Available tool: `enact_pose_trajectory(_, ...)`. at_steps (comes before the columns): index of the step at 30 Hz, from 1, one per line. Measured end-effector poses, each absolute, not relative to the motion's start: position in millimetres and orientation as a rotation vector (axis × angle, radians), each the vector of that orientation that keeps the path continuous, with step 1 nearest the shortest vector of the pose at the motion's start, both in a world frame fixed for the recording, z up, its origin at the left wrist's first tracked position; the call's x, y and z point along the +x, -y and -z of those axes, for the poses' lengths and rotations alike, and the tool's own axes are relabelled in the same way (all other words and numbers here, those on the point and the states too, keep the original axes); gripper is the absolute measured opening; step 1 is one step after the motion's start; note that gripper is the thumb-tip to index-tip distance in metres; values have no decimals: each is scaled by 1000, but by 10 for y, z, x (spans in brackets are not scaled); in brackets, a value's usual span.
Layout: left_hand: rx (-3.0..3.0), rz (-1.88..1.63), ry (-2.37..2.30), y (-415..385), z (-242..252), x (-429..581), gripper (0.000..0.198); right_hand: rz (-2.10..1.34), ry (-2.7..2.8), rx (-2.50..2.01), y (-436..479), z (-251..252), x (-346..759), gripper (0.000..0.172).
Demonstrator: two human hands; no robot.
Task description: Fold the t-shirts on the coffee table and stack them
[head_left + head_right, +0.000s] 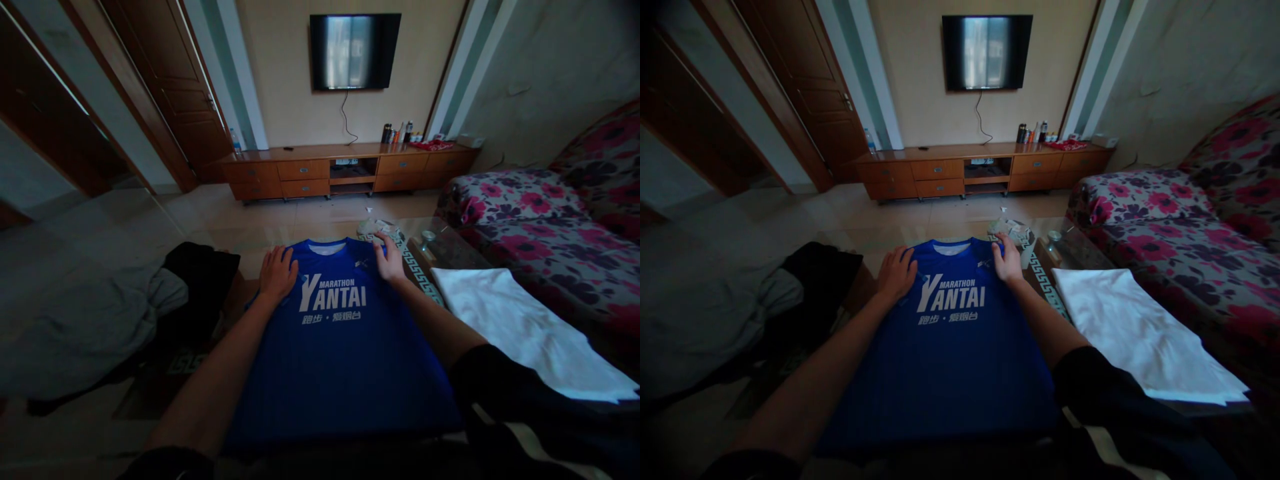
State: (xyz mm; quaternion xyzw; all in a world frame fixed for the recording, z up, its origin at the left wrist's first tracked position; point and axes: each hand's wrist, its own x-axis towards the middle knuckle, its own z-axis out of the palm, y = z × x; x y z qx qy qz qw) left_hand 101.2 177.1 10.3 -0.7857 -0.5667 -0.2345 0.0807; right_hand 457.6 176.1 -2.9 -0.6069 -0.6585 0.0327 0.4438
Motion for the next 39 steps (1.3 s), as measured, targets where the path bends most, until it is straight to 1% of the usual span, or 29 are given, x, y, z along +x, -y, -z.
enact_pose_trajectory(3,-2376,592,1751,-1656,-177,912,54,-223,1744,-1606,-1641,-77,4738,53)
enact_pose_trajectory(5,-2410,458,1792,-1551,-187,802,56,-275,1886,-1747,-1483,-62,4823,54)
enact_pose_trajectory(8,-2423,255,1882,-1327,-149,622,60,-188,2087,-1965,-1147,88,4875,66)
enact_pose_trajectory(11,-2444,108,1966,-1076,-53,489,68,-157,2207,-2056,-833,281,4852,80)
enact_pose_trajectory(14,-2480,34,2031,-889,64,436,73,-178,2193,-2123,-672,383,4812,84)
enact_pose_trajectory(16,-2461,57,2038,-824,126,432,74,-169,2178,-2151,-647,390,4794,85)
enact_pose_trajectory(22,-2507,199,2032,-840,198,396,78,-165,2144,-2162,-683,379,4772,86)
enact_pose_trajectory(24,-2567,322,2053,-870,201,357,75,-195,2124,-2111,-670,383,4786,88)
enact_pose_trajectory(26,-2593,530,2099,-893,193,307,70,-263,2052,-2009,-634,370,4830,88)
enact_pose_trajectory(28,-2525,791,2161,-897,166,250,64,-303,1865,-1892,-578,327,4908,81)
enact_pose_trajectory(30,-2407,1008,2186,-864,120,190,60,-269,1643,-1769,-505,248,5006,72)
enact_pose_trajectory(33,-2293,1139,2141,-726,11,114,55,-229,1470,-1654,-377,70,5136,59)
enact_pose_trajectory(35,-2311,1186,2131,-583,-85,84,49,-378,1439,-1677,-267,-68,5184,48)
enact_pose_trajectory(37,-2423,1294,2238,-406,-196,68,41,-711,1415,-1731,-111,-199,5203,40)
enact_pose_trajectory(39,-2580,1433,2485,-195,-321,50,37,-1030,1405,-1738,106,-308,5212,39)
